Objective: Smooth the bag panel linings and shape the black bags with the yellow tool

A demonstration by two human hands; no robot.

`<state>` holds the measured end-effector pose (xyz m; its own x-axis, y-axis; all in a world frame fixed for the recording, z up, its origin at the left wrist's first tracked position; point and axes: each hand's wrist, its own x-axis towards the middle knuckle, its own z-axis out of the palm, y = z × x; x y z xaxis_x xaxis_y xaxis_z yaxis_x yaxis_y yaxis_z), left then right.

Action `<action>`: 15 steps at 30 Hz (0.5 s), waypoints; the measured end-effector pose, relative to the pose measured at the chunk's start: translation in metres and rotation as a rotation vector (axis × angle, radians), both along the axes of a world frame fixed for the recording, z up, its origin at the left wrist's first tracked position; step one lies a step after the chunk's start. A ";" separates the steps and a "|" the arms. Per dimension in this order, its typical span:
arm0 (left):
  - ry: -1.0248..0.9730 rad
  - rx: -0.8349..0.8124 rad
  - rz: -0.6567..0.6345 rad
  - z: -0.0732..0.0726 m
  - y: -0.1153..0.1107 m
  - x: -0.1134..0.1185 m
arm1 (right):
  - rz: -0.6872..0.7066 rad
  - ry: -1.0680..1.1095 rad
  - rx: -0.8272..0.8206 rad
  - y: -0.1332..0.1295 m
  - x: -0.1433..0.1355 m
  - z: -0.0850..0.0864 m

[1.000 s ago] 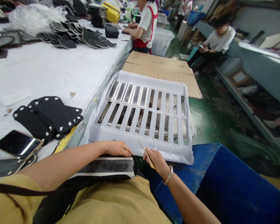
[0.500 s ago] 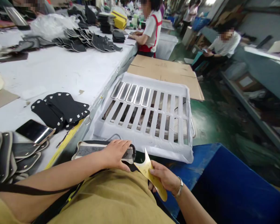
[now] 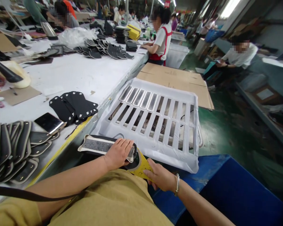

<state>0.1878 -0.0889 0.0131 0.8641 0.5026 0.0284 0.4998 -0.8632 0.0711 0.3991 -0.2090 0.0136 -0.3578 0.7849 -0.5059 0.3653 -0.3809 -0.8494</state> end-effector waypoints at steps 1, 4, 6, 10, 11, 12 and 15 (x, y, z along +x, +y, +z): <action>-0.009 -0.004 0.000 -0.001 0.000 0.000 | 0.030 -0.024 0.018 0.004 -0.001 0.001; -0.041 -0.025 -0.007 -0.001 -0.001 -0.001 | 0.112 -0.069 0.020 0.015 -0.004 0.003; -0.061 -0.028 -0.014 0.000 0.000 -0.001 | 0.129 -0.071 0.003 0.020 -0.005 0.003; -0.073 -0.020 -0.019 -0.002 0.003 0.000 | 0.115 -0.053 -0.049 0.030 -0.007 0.005; -0.073 -0.019 -0.018 -0.003 0.004 0.000 | 0.114 -0.050 -0.064 0.032 -0.007 0.006; -0.072 -0.019 -0.018 -0.003 0.004 0.000 | 0.117 -0.048 -0.079 0.034 -0.008 0.007; -0.076 -0.019 -0.021 -0.004 0.003 -0.001 | 0.132 -0.048 -0.111 0.037 -0.009 0.011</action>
